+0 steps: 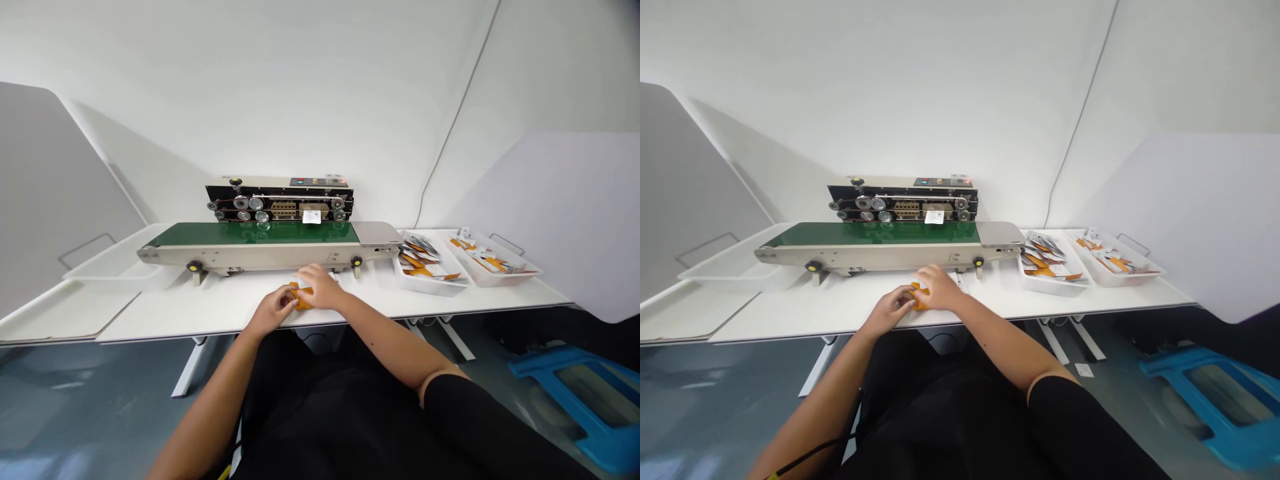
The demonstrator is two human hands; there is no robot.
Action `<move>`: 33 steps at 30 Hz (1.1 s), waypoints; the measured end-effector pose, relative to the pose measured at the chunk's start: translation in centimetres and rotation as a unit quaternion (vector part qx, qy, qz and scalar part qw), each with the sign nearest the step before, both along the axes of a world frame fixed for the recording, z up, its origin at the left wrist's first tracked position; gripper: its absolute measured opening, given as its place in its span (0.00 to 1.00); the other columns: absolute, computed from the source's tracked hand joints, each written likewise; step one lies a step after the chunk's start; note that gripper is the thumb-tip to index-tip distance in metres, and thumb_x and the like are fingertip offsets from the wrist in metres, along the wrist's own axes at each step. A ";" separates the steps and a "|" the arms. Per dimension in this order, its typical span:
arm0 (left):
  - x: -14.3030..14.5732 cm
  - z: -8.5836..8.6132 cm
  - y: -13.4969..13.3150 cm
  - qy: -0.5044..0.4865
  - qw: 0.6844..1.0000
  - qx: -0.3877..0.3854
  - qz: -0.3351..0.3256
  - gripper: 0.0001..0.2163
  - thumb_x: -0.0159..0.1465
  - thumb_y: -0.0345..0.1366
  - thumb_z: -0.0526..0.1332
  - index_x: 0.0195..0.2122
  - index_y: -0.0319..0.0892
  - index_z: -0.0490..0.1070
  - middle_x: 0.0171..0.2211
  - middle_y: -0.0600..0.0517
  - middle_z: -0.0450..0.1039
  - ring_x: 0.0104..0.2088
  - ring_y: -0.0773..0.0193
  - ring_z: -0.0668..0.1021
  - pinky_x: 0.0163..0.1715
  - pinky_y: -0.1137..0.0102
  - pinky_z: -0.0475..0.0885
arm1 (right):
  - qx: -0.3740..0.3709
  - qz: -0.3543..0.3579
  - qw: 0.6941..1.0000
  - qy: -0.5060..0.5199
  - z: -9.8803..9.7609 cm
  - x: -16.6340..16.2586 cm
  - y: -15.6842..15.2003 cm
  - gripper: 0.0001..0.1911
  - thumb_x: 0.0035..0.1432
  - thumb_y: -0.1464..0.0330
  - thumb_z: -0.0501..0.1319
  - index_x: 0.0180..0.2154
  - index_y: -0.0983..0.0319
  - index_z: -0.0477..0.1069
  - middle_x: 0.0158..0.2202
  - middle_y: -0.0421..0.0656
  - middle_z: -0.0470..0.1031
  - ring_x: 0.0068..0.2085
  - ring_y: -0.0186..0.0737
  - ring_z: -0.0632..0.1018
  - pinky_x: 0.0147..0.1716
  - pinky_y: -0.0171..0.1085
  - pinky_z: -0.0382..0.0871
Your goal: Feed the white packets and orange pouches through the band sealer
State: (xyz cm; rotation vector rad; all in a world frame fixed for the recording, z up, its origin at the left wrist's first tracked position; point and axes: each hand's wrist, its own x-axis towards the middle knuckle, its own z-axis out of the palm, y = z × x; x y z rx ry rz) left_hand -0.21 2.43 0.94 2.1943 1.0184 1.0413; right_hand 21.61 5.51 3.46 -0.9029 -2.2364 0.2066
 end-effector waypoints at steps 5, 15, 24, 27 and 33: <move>0.0 -0.1 0.0 0.006 1.000 0.001 0.012 0.15 0.70 0.41 0.59 0.55 0.43 0.70 0.37 0.51 0.80 0.35 0.61 0.79 0.37 0.68 0.73 | -0.063 -0.010 0.993 -0.097 -4.9 -1.4 -1.2 0.39 0.58 0.56 0.68 0.67 0.60 0.64 0.69 0.52 0.63 0.69 0.58 0.63 0.67 0.56 0.57; 0.3 0.0 0.6 0.048 0.992 0.110 0.039 0.13 0.69 0.41 0.61 0.52 0.44 0.74 0.45 0.45 0.77 0.46 0.54 0.78 0.49 0.59 0.73 | -0.029 0.047 0.998 -0.021 -4.4 -0.4 -0.6 0.25 0.63 0.73 0.61 0.62 0.62 0.70 0.62 0.49 0.72 0.65 0.50 0.68 0.67 0.51 0.59; -0.1 -0.4 1.0 0.046 0.991 0.120 0.023 0.11 0.69 0.40 0.63 0.50 0.44 0.74 0.45 0.45 0.77 0.46 0.53 0.77 0.49 0.60 0.71 | 0.024 0.103 0.988 0.108 -3.6 0.1 -2.0 0.16 0.73 0.67 0.53 0.56 0.59 0.74 0.52 0.50 0.77 0.54 0.45 0.75 0.57 0.48 0.69; -0.3 -0.5 1.0 0.026 0.997 0.074 0.018 0.08 0.70 0.40 0.60 0.44 0.44 0.77 0.38 0.48 0.77 0.38 0.58 0.77 0.41 0.65 0.72 | -0.006 0.135 0.983 0.121 -3.6 0.2 -2.4 0.17 0.73 0.66 0.53 0.59 0.59 0.70 0.52 0.49 0.77 0.54 0.44 0.76 0.57 0.46 0.70; -0.9 -0.7 1.0 -0.064 0.996 0.020 0.052 0.11 0.69 0.44 0.62 0.37 0.43 0.77 0.34 0.50 0.77 0.35 0.59 0.77 0.40 0.67 0.72 | -0.084 0.061 0.980 0.169 -3.5 0.5 -2.9 0.22 0.66 0.64 0.61 0.61 0.59 0.68 0.56 0.50 0.76 0.55 0.46 0.77 0.56 0.44 0.70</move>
